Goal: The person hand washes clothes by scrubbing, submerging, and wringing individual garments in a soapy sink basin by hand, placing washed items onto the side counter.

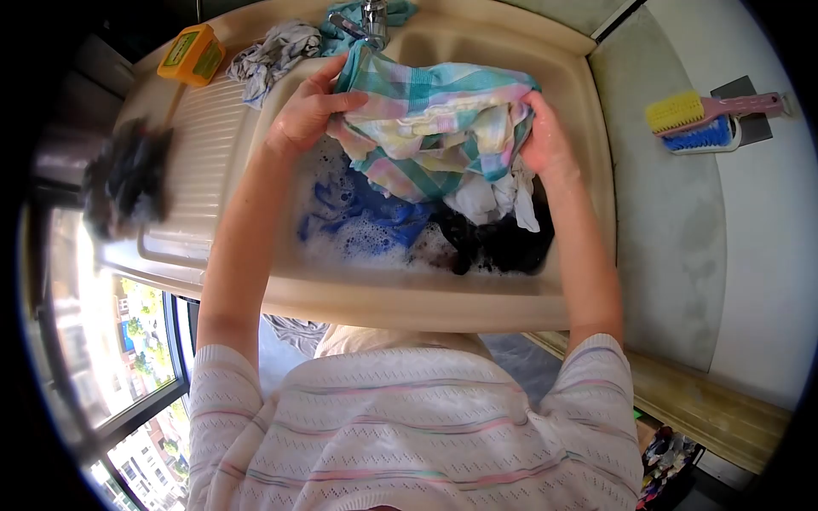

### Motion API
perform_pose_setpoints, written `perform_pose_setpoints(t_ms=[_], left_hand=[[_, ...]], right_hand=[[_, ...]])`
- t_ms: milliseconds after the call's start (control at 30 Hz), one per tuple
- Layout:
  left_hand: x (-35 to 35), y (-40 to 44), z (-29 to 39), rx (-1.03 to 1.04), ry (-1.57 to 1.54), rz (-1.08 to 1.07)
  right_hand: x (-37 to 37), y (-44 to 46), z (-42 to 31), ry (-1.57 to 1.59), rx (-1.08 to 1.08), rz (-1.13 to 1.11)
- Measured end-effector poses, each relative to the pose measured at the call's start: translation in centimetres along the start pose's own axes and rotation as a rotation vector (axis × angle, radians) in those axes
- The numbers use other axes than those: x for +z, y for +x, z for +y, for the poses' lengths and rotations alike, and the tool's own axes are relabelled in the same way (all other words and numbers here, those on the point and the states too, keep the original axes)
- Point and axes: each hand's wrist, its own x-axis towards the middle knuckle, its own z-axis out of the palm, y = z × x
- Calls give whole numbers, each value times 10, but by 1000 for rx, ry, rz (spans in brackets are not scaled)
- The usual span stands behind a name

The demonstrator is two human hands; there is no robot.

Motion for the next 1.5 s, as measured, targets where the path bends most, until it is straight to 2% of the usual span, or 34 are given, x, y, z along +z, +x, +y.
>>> perform_pose_setpoints(t_ms=[67,167,267,333,367,433,500,533,567,633,700,767,833,867,967,1000,1067,1100,1133,1200,1233,1300,1333,1367,1400,1433,1467,1500], left_hand=[[10,-1,4,25,-52,-68],[41,1,14,44,-166,-179],[84,1,23,76,-216,-324],[110,-9,28,45,-261,-422],[121,-14,31,74,-154,-482],[120,-17,30,15,-5,-466],[97,-16,29,120,35,-348],[80,-17,28,172,54,-289],[61,-19,20,119,142,-151],[40,-26,28,127,518,-89],[52,-36,29,259,910,-64],[85,-49,34,340,1307,-98],[107,-60,28,344,1328,-161],[111,-66,32,366,1272,-297],[80,-60,19,378,808,-334],[63,-57,12,223,625,-235],[40,-55,-1,404,895,1],[32,-51,-21,502,1009,137],[31,-49,-28,345,942,77],[31,-46,-36,34,798,-34],[25,-43,-37,31,705,-17],[3,-42,-38,17,516,10],[4,-54,-5,0,334,1],[-9,-60,7,17,411,4],[-28,-66,8,123,568,49],[-39,-75,20,149,962,27],[-61,-84,5,-10,965,1],[-58,-88,-2,-153,1143,-193]], right_hand=[[-3,10,-12,-31,1,-53],[10,21,11,-70,92,-479],[53,25,48,-573,226,-725],[74,23,71,-1113,101,-793],[79,22,80,-1373,14,-800],[84,18,91,-1756,-93,-782],[86,17,92,-1949,-110,-766],[88,17,87,-1976,-105,-761],[89,15,80,-1952,-93,-753],[97,14,63,-1841,-43,-716],[103,15,41,-1580,38,-602],[88,0,49,-1352,-209,-523],[73,-9,72,-1277,-537,-475],[69,-14,81,-1318,-661,-468],[65,-12,83,-1494,-977,-489],[62,-10,77,-1547,-1011,-516],[53,-10,66,-1586,-1036,-579],[48,-12,61,-1546,-1010,-619],[45,-13,59,-1494,-965,-660],[37,-15,61,-926,-610,-739],[29,-16,62,-643,-430,-753],[-1,1,54,-542,25,-872],[-3,-2,50,-458,217,-867],[-4,-5,45,-379,406,-837],[9,-24,33,-274,555,-751],[15,-40,26,-165,703,-662],[12,-50,27,-200,775,-649],[7,-54,35,-414,722,-714]])
